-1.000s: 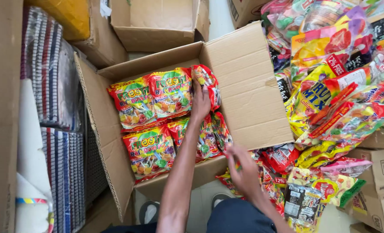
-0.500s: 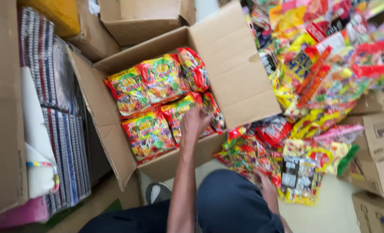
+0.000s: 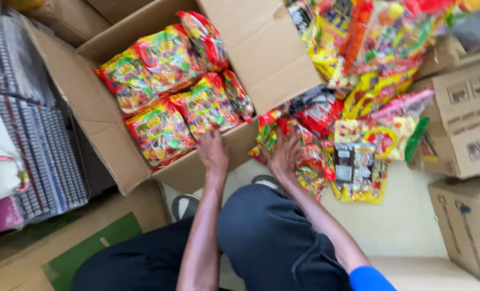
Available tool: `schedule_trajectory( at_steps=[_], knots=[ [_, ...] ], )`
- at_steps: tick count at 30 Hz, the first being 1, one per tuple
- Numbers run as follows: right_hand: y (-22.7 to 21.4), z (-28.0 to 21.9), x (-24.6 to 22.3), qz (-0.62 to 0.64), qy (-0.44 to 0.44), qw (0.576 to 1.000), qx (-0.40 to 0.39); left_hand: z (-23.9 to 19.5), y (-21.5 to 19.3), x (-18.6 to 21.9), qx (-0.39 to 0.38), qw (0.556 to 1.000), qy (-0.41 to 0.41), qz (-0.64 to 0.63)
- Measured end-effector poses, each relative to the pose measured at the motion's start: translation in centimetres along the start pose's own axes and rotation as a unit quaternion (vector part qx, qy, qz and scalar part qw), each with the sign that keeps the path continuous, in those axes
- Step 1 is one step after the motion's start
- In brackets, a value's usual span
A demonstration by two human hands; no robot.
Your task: Packing individual snack bags into a cardboard box in an organized manner.
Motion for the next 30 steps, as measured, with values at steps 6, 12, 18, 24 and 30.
schedule_trajectory(
  at_steps=[6, 12, 18, 24, 30],
  knots=[
    [-0.7, 2.9, -2.4, 0.006, 0.091, 0.995, -0.047, -1.6, -0.7, -2.8, 0.04, 0.998, 0.038, 0.035],
    [-2.1, 3.7, -2.6, 0.041, 0.077, 0.992, -0.092, -1.1, 5.2, -1.8, 0.114, 0.977, -0.008, 0.178],
    [-1.0, 4.9, -0.2, 0.048, 0.001, 0.995, -0.091, 0.2, 1.0, -1.7, -0.005, 0.999, -0.034, 0.035],
    [-2.2, 5.1, 6.0, 0.248, -0.107, 0.962, 0.041, 0.8, -0.4, -1.9, -0.038, 0.999, -0.018, -0.03],
    [-11.8, 1.2, 8.6, 0.405, -0.106, 0.908, -0.023, -0.7, 0.4, -1.4, -0.029, 0.998, -0.001, -0.048]
  ],
)
Point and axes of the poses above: each hand's wrist, its own z-axis towards the middle knuckle, its own y-axis out of the palm, x = y × z, the point moved 3 cm from there along z, towards the middle knuckle, and after that the axes turned 10 degrees about z, right-handed, at the moved point
